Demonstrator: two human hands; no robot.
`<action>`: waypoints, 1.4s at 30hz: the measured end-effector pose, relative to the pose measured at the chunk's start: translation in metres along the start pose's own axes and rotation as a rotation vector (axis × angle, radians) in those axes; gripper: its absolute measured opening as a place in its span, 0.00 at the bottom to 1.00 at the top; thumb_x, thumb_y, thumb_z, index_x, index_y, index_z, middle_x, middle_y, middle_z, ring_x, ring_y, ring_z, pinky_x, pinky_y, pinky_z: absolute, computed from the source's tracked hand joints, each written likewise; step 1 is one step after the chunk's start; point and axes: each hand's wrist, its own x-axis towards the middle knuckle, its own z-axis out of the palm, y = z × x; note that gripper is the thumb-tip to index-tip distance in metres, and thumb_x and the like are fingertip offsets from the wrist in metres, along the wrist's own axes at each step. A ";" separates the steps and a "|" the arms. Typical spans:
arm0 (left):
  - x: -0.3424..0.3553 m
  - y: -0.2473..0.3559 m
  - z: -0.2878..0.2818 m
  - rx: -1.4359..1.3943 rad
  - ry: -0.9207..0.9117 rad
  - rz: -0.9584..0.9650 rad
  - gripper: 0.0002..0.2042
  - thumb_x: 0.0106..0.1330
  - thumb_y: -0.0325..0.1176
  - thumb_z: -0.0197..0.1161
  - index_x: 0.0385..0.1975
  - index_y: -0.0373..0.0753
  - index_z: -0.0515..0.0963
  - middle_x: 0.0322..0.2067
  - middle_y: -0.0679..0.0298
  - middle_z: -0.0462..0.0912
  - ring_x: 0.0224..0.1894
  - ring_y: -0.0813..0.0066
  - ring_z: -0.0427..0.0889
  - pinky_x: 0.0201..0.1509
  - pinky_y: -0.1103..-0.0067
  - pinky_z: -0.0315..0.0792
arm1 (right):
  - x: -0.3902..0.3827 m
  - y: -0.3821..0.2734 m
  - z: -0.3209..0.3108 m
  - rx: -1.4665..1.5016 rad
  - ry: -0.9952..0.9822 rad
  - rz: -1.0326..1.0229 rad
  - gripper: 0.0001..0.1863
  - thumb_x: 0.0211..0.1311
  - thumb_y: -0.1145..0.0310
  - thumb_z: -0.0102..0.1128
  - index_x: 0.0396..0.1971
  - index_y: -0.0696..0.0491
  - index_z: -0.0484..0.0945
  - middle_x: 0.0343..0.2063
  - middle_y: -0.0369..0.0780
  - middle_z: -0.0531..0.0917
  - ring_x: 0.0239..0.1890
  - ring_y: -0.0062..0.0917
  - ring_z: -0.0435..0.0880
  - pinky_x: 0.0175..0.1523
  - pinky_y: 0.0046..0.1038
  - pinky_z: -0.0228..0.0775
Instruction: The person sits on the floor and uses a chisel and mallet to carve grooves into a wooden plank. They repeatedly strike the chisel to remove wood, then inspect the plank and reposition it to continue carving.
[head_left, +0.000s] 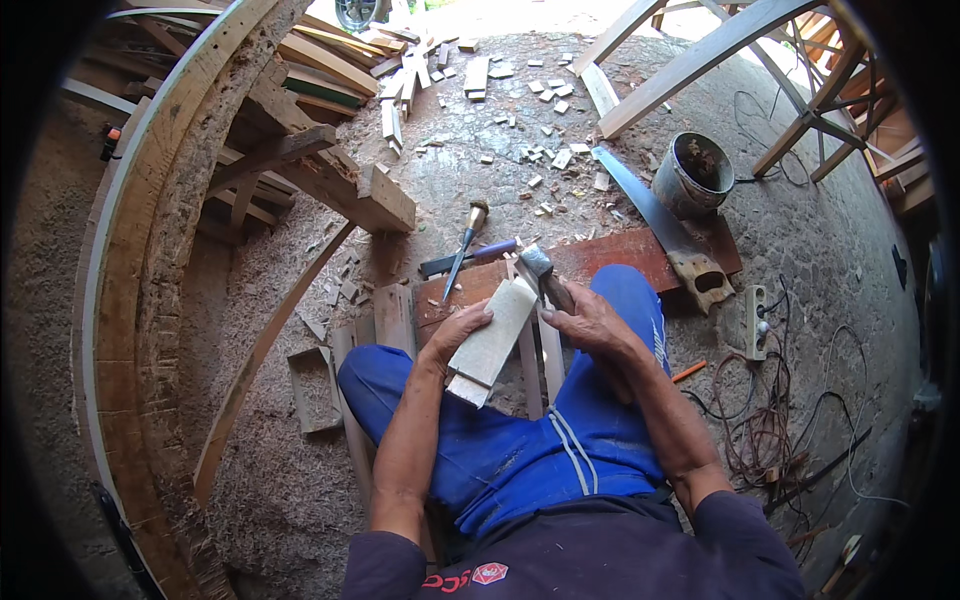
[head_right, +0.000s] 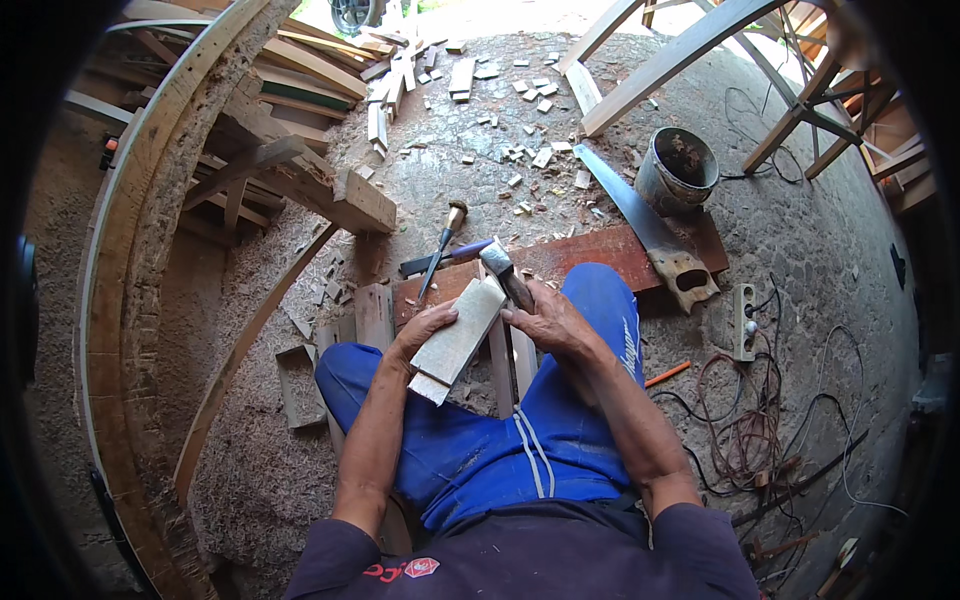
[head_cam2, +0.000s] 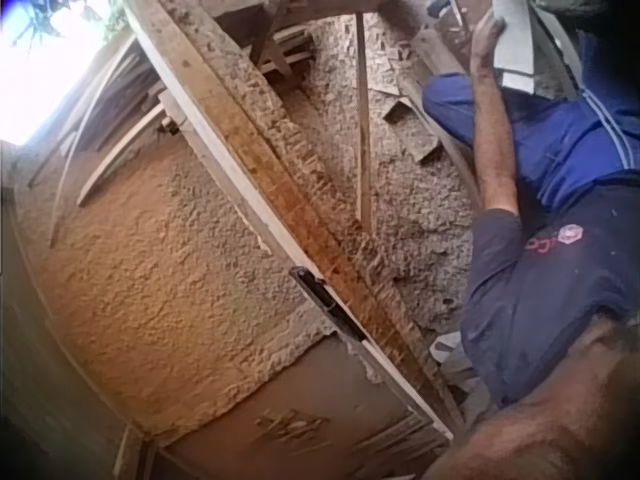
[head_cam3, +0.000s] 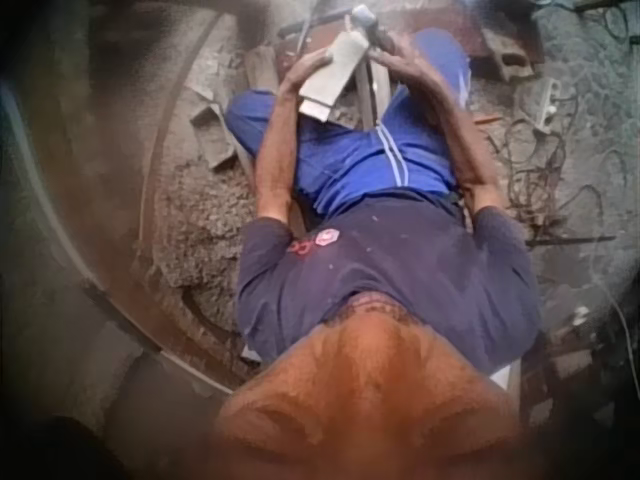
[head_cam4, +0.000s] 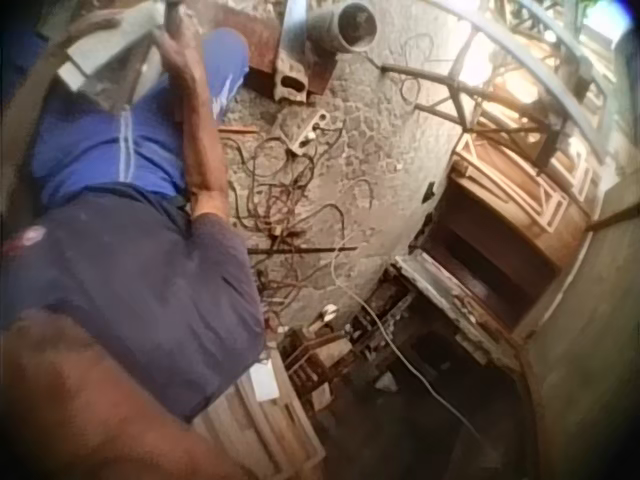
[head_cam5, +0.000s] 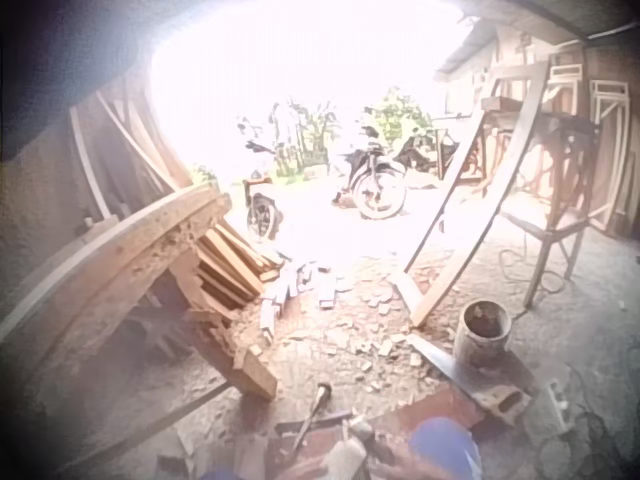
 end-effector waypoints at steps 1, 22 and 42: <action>0.000 0.002 0.001 -0.104 -0.024 0.014 0.31 0.75 0.46 0.57 0.71 0.33 0.63 0.56 0.53 0.82 0.49 0.68 0.87 0.51 0.73 0.84 | 0.004 0.006 0.003 0.009 -0.016 -0.021 0.26 0.64 0.55 0.66 0.55 0.56 0.74 0.33 0.43 0.81 0.35 0.29 0.80 0.41 0.36 0.74; 0.044 0.053 0.047 0.422 0.582 0.938 0.29 0.64 0.25 0.67 0.65 0.30 0.65 0.54 0.56 0.77 0.51 0.69 0.79 0.53 0.74 0.75 | 0.008 -0.002 -0.002 0.178 -0.049 0.058 0.23 0.67 0.56 0.64 0.53 0.56 0.72 0.32 0.39 0.80 0.29 0.25 0.81 0.32 0.30 0.75; 0.019 0.027 0.009 0.711 0.517 0.890 0.23 0.65 0.26 0.63 0.61 0.34 0.71 0.54 0.57 0.79 0.55 0.64 0.79 0.62 0.68 0.72 | -0.004 0.056 -0.022 0.957 0.180 0.183 0.13 0.72 0.60 0.62 0.45 0.47 0.68 0.21 0.31 0.73 0.14 0.14 0.73 0.16 0.21 0.71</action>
